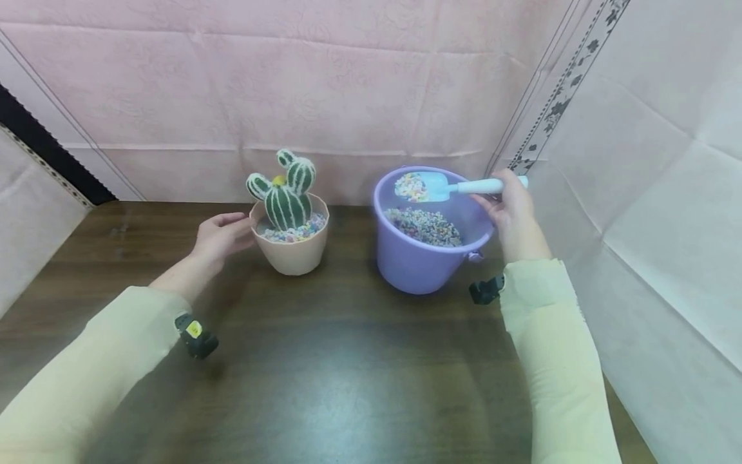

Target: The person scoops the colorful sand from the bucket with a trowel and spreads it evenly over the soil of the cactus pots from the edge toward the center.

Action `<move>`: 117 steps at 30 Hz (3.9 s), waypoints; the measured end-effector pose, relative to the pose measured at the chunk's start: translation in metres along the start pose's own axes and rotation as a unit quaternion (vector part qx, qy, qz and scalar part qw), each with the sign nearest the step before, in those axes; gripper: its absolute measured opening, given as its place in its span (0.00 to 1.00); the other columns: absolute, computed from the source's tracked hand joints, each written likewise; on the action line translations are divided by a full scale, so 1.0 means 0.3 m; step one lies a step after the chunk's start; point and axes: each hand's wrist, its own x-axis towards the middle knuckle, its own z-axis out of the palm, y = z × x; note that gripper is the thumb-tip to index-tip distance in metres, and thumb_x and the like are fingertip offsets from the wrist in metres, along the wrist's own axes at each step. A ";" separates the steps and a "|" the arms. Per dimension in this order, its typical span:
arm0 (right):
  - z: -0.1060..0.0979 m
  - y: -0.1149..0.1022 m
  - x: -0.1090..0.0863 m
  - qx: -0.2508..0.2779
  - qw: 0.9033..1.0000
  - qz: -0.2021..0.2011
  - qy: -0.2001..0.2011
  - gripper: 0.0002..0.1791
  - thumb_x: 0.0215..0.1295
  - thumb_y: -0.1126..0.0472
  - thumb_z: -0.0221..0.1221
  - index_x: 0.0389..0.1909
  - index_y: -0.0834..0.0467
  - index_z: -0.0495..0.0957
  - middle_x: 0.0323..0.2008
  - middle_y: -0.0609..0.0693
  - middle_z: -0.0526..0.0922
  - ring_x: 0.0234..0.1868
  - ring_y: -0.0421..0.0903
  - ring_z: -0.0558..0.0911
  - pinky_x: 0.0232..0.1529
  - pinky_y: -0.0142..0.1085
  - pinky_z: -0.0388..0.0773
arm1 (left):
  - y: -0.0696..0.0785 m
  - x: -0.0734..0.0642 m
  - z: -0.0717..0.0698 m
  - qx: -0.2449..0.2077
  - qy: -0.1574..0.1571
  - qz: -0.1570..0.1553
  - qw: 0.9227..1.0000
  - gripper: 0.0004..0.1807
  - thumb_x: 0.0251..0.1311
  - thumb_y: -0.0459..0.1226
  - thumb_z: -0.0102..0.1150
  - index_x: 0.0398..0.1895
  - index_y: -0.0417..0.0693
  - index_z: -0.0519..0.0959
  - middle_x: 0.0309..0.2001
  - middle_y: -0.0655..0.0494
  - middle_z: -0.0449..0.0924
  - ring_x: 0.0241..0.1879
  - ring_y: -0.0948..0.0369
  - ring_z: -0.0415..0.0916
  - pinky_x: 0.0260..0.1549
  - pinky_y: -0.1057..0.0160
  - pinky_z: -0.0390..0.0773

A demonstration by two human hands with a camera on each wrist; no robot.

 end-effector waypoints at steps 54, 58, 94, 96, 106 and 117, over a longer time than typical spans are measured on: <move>0.231 0.268 -0.028 -0.145 0.985 -0.035 -0.088 0.03 0.64 0.67 0.51 0.35 0.58 0.66 0.37 0.54 0.71 0.37 0.47 0.79 0.35 0.41 0.84 | 0.032 0.024 0.030 0.029 -0.012 -0.030 0.999 0.23 0.64 0.34 0.52 0.63 0.45 0.68 0.57 0.48 0.70 0.47 0.61 0.76 0.38 0.70 0.83; 0.248 0.291 -0.033 -0.162 0.982 -0.045 -0.088 0.03 0.63 0.67 0.51 0.35 0.59 0.67 0.34 0.54 0.73 0.28 0.46 0.81 0.27 0.39 0.85 | 0.033 0.024 0.030 0.020 -0.015 -0.029 0.999 0.23 0.65 0.33 0.51 0.63 0.44 0.68 0.58 0.48 0.70 0.50 0.59 0.75 0.39 0.69 0.83; 0.381 0.407 -0.063 -0.328 0.919 -0.207 -0.070 0.07 0.57 0.67 0.55 0.31 0.58 0.65 0.27 0.51 0.73 0.17 0.43 0.80 0.23 0.35 0.84 | 0.028 0.030 0.023 0.026 -0.012 -0.026 0.999 0.22 0.65 0.34 0.51 0.63 0.45 0.69 0.59 0.47 0.70 0.48 0.59 0.75 0.41 0.67 0.82; 0.391 0.409 -0.073 -0.332 0.915 -0.218 -0.074 0.06 0.56 0.67 0.55 0.28 0.59 0.66 0.25 0.50 0.73 0.17 0.43 0.80 0.24 0.36 0.84 | 0.029 0.030 0.024 0.025 -0.012 -0.025 0.999 0.22 0.65 0.34 0.51 0.63 0.45 0.69 0.59 0.47 0.70 0.49 0.59 0.75 0.40 0.68 0.82; 0.426 0.423 -0.102 -0.373 0.881 -0.279 -0.083 0.09 0.54 0.68 0.55 0.20 0.58 0.66 0.22 0.49 0.73 0.17 0.43 0.81 0.23 0.36 0.84 | 0.030 0.027 0.031 0.021 -0.016 -0.022 0.999 0.22 0.65 0.34 0.51 0.63 0.45 0.69 0.59 0.47 0.70 0.41 0.65 0.75 0.39 0.68 0.83; 0.434 0.439 -0.106 -0.357 0.874 -0.314 -0.101 0.10 0.54 0.70 0.55 0.19 0.58 0.66 0.22 0.48 0.71 0.18 0.37 0.80 0.19 0.30 0.82 | 0.031 0.029 0.035 0.022 -0.019 -0.022 0.999 0.22 0.65 0.34 0.50 0.63 0.45 0.69 0.59 0.47 0.70 0.51 0.58 0.74 0.40 0.68 0.83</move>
